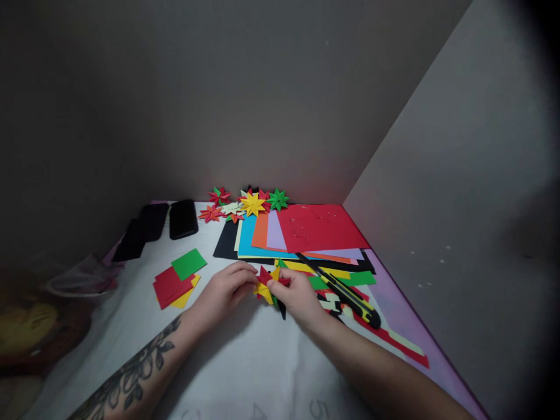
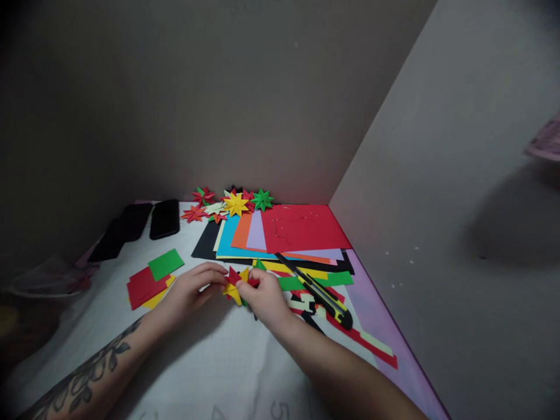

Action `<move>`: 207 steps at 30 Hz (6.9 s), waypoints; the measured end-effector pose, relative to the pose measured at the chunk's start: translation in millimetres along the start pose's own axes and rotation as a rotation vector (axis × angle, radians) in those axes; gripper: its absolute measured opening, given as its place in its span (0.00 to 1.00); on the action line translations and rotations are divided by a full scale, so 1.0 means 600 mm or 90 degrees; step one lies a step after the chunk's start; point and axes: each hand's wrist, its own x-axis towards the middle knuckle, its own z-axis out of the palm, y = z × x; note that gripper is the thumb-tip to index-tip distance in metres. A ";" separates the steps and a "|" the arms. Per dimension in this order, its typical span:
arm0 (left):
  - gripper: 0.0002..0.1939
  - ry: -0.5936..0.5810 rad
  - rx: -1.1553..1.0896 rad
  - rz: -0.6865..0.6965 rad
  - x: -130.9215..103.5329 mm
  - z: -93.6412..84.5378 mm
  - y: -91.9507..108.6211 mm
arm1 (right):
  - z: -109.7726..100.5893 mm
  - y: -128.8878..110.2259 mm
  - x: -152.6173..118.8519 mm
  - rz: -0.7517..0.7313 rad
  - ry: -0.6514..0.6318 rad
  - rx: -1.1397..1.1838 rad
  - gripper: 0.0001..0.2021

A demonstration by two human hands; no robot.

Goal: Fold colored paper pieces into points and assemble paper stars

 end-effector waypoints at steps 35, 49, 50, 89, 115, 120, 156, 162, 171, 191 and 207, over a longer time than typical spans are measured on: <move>0.07 0.079 -0.192 -0.214 0.007 0.030 0.023 | 0.002 0.001 0.000 -0.192 0.091 -0.165 0.11; 0.13 0.106 -0.297 -0.367 0.008 0.030 0.013 | 0.001 -0.006 -0.002 -0.025 0.014 -0.013 0.15; 0.13 0.105 -0.298 -0.369 0.008 0.031 0.014 | 0.001 -0.006 -0.002 -0.016 0.011 -0.007 0.15; 0.15 0.164 -0.394 -0.321 0.000 0.051 0.012 | 0.003 0.004 0.002 -0.042 -0.020 0.003 0.06; 0.18 0.037 0.180 -0.385 0.125 0.145 0.006 | -0.110 0.078 0.106 -0.141 0.160 0.222 0.09; 0.12 0.107 -0.034 -0.325 0.119 0.137 -0.010 | -0.105 0.075 0.098 -0.150 0.175 0.127 0.08; 0.10 0.297 -0.502 -0.479 -0.077 0.020 -0.010 | 0.093 0.011 0.023 -0.164 0.104 -0.099 0.03; 0.10 0.289 -0.507 -0.463 -0.080 0.027 -0.011 | 0.089 0.009 0.022 -0.170 0.129 -0.092 0.03; 0.12 0.325 -0.559 -0.471 -0.080 0.027 -0.015 | 0.096 0.009 0.017 -0.147 0.090 -0.103 0.03; 0.12 0.322 -0.453 -0.497 -0.079 0.020 -0.025 | 0.099 0.021 0.013 -0.022 -0.024 0.037 0.07; 0.10 0.291 -0.447 -0.467 -0.074 0.000 -0.022 | 0.098 0.009 0.012 -0.003 -0.045 0.082 0.08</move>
